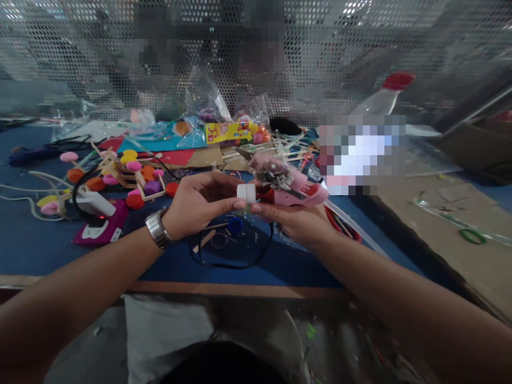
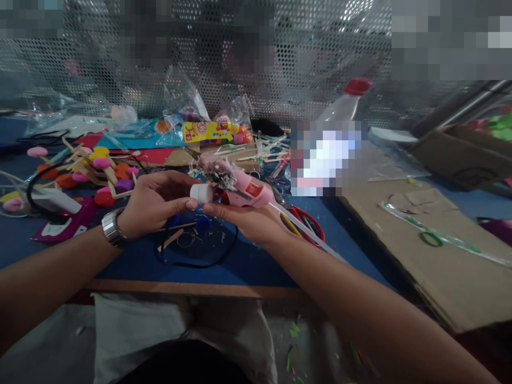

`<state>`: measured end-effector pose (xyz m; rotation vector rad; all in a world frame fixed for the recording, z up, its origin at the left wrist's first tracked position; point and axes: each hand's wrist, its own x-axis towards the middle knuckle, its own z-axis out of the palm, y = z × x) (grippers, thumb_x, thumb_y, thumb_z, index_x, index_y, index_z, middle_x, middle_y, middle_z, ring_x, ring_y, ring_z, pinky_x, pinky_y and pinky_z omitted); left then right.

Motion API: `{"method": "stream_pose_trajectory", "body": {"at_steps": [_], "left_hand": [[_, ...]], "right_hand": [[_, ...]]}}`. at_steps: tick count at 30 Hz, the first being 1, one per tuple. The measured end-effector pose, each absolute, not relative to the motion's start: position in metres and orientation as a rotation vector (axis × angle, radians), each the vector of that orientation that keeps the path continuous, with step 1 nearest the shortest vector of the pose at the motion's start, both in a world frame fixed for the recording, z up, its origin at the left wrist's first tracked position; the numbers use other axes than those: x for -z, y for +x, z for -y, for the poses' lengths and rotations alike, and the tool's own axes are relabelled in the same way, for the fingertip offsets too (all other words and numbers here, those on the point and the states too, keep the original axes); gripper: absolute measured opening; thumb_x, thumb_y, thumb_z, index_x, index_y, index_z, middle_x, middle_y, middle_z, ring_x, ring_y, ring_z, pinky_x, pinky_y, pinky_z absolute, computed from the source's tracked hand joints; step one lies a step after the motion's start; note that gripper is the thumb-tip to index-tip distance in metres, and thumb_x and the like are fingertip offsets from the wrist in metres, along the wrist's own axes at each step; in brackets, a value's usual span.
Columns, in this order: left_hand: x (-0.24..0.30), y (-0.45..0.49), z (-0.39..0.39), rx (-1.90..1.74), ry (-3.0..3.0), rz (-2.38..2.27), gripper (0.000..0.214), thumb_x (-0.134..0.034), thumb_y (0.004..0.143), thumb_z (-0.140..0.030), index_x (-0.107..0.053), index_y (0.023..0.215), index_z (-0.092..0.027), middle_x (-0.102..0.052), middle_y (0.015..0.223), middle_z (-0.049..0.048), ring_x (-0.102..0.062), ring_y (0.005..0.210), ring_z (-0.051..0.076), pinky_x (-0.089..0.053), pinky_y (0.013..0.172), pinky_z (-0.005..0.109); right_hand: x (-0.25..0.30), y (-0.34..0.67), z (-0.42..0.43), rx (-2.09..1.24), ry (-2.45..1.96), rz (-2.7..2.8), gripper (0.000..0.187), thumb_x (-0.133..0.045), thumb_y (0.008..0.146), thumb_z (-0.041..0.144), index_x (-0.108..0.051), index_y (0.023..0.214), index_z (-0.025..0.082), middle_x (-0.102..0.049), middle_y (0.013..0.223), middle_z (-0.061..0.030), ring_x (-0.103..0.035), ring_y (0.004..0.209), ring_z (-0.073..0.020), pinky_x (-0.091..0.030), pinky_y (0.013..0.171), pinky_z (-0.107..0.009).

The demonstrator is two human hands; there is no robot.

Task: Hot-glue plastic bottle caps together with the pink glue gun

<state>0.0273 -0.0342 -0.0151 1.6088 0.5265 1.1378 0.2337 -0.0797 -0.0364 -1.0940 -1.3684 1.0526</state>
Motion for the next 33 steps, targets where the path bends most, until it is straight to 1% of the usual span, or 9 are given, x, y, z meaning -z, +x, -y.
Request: {"method": "stream_pose_trajectory", "body": {"at_steps": [5,8,11,15,18,23,28,30,33], "left_hand": [[0.014,0.027,0.035,-1.148,1.596,-0.55,0.039,-0.095,0.06,-0.033,-0.08,0.09,-0.014,-0.081,0.092,0.0109,-0.078,0.082,0.022,-0.065,0.076,0.03],[0.014,0.026,0.035,-1.157,1.608,-0.547,0.04,-0.096,0.058,-0.032,-0.081,0.09,-0.014,-0.081,0.092,0.0113,-0.078,0.083,0.023,-0.065,0.077,0.03],[0.016,0.026,0.034,-1.166,1.631,-0.56,0.039,-0.095,0.06,-0.031,-0.081,0.092,-0.015,-0.081,0.092,0.0112,-0.077,0.082,0.022,-0.065,0.078,0.03],[0.016,0.025,0.034,-1.181,1.66,-0.574,0.036,-0.094,0.062,-0.03,-0.081,0.092,-0.015,-0.081,0.091,0.0106,-0.077,0.081,0.021,-0.065,0.076,0.03],[0.016,0.025,0.034,-1.193,1.675,-0.574,0.036,-0.094,0.062,-0.031,-0.081,0.092,-0.016,-0.081,0.092,0.0101,-0.076,0.082,0.021,-0.065,0.076,0.031],[0.017,0.025,0.034,-1.206,1.688,-0.557,0.033,-0.093,0.064,-0.032,-0.081,0.091,-0.017,-0.08,0.092,0.0098,-0.076,0.083,0.022,-0.065,0.077,0.033],[0.021,0.024,0.032,-1.199,1.672,-0.574,0.038,-0.095,0.06,-0.033,-0.081,0.09,-0.016,-0.08,0.093,0.0101,-0.076,0.084,0.023,-0.064,0.078,0.033],[0.021,0.025,0.032,-1.182,1.661,-0.574,0.038,-0.094,0.061,-0.033,-0.081,0.092,-0.016,-0.08,0.094,0.0106,-0.076,0.086,0.023,-0.063,0.08,0.034],[0.02,0.026,0.031,-1.158,1.664,-0.551,0.037,-0.092,0.066,-0.034,-0.08,0.096,-0.015,-0.079,0.095,0.0111,-0.075,0.087,0.022,-0.063,0.081,0.033]], "right_hand": [[0.034,0.235,0.08,-1.035,-1.119,1.412,0.039,-0.088,0.069,0.044,-0.08,0.103,0.026,-0.079,0.105,-0.0038,-0.071,0.11,-0.0298,-0.057,0.1,-0.046],[0.032,0.235,0.08,-1.01,-1.128,1.43,0.041,-0.088,0.069,0.046,-0.079,0.103,0.024,-0.079,0.105,-0.0049,-0.071,0.111,-0.0297,-0.054,0.104,-0.048],[0.033,0.234,0.08,-0.977,-1.139,1.434,0.043,-0.088,0.069,0.047,-0.079,0.105,0.025,-0.079,0.11,-0.0046,-0.071,0.11,-0.0289,-0.052,0.107,-0.049],[0.036,0.236,0.081,-0.98,-1.156,1.395,0.045,-0.088,0.069,0.045,-0.078,0.108,0.026,-0.078,0.111,-0.0041,-0.071,0.108,-0.0291,-0.055,0.103,-0.049],[0.038,0.237,0.082,-0.999,-1.158,1.376,0.041,-0.089,0.069,0.041,-0.078,0.106,0.027,-0.078,0.112,-0.0035,-0.071,0.108,-0.0292,-0.056,0.101,-0.049],[0.035,0.232,0.081,-0.979,-1.15,1.348,0.045,-0.091,0.065,0.038,-0.078,0.107,0.028,-0.078,0.105,-0.0031,-0.072,0.103,-0.0299,-0.061,0.088,-0.046],[0.038,0.232,0.079,-0.977,-1.112,1.341,0.043,-0.091,0.066,0.035,-0.077,0.106,0.026,-0.078,0.106,-0.0031,-0.07,0.106,-0.0293,-0.059,0.091,-0.044],[0.042,0.235,0.078,-0.951,-1.153,1.315,0.04,-0.091,0.066,0.036,-0.078,0.103,0.027,-0.078,0.101,-0.0022,-0.071,0.098,-0.028,-0.06,0.086,-0.043],[0.046,0.237,0.077,-0.965,-1.199,1.257,0.035,-0.089,0.067,0.041,-0.078,0.098,0.026,-0.076,0.09,-0.0009,-0.07,0.077,-0.0227,-0.06,0.071,-0.039]]}}
